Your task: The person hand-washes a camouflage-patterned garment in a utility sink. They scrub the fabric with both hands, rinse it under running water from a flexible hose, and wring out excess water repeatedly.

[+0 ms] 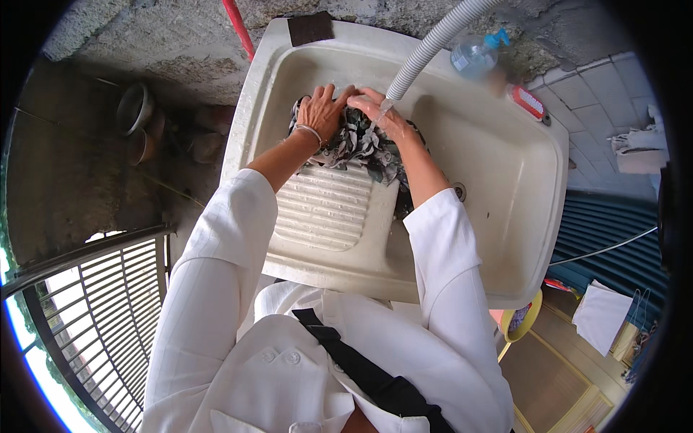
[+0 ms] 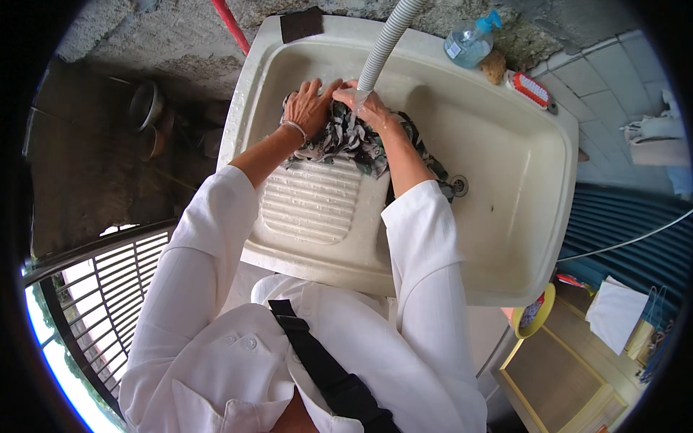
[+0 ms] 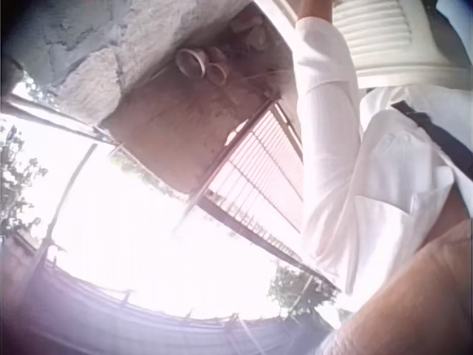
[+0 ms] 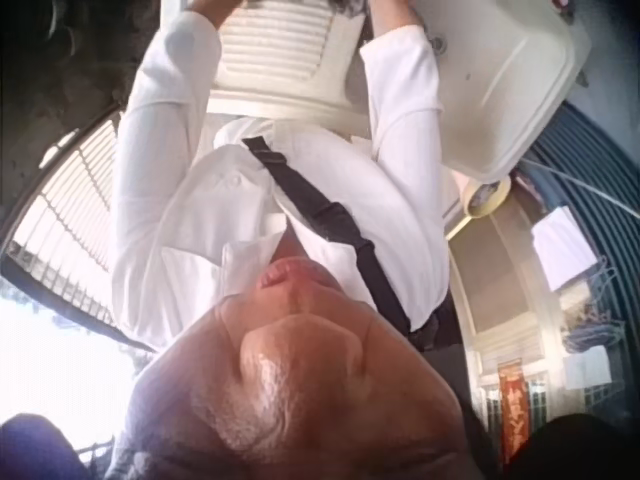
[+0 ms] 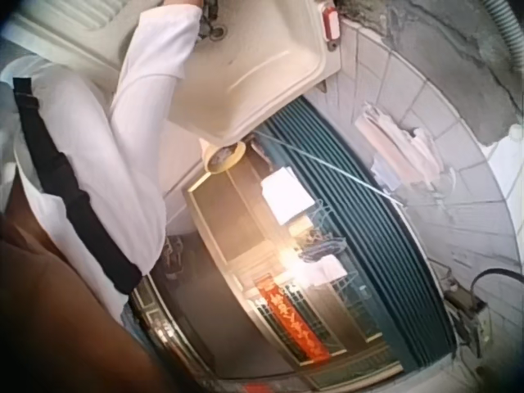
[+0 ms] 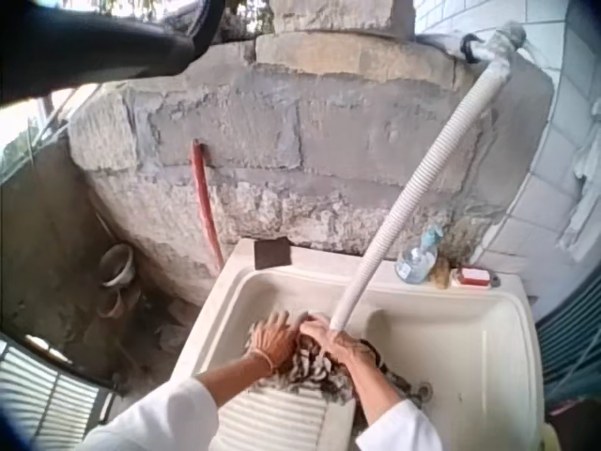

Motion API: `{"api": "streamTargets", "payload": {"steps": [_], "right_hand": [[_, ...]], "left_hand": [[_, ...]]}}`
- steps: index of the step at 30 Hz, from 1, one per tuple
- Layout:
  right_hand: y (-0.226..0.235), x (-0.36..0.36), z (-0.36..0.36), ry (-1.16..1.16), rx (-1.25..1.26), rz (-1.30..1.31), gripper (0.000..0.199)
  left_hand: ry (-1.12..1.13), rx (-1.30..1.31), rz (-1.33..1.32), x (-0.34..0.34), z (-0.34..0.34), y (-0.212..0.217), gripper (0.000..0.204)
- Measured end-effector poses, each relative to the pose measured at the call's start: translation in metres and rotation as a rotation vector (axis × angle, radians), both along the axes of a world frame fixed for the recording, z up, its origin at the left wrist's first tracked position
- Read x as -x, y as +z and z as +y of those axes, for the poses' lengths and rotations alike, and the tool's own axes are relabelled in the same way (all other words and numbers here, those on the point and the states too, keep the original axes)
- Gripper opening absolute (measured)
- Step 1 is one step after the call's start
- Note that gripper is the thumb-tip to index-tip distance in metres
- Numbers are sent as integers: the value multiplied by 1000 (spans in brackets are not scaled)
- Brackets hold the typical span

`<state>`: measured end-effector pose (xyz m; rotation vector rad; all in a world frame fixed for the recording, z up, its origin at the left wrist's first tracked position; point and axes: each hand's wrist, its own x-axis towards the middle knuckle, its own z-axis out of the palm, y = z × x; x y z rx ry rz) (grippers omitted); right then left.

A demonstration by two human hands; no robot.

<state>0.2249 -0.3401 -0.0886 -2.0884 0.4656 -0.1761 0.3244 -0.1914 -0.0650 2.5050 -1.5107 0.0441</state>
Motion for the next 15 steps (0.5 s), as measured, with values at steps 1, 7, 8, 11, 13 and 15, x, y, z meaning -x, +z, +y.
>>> {"api": "streamTargets", "payload": {"steps": [1,7,8,11,13,15], "right_hand": [[-17,-2,-6,0,170,-98,46],[2,41,67,-6,357,87,48],[9,63,82,-33,318,-35,45],[21,118,132,-88,271,-236,39],[20,140,158,-57,449,-188,39],[9,136,160,-69,444,-184,42]], "left_hand": [[-114,-8,-240,-4,0,8,52],[103,163,234,12,52,-19,35],[103,237,232,32,62,-4,35],[37,350,442,95,108,9,46],[90,336,457,130,127,1,41],[113,280,450,132,122,-10,35]]}}
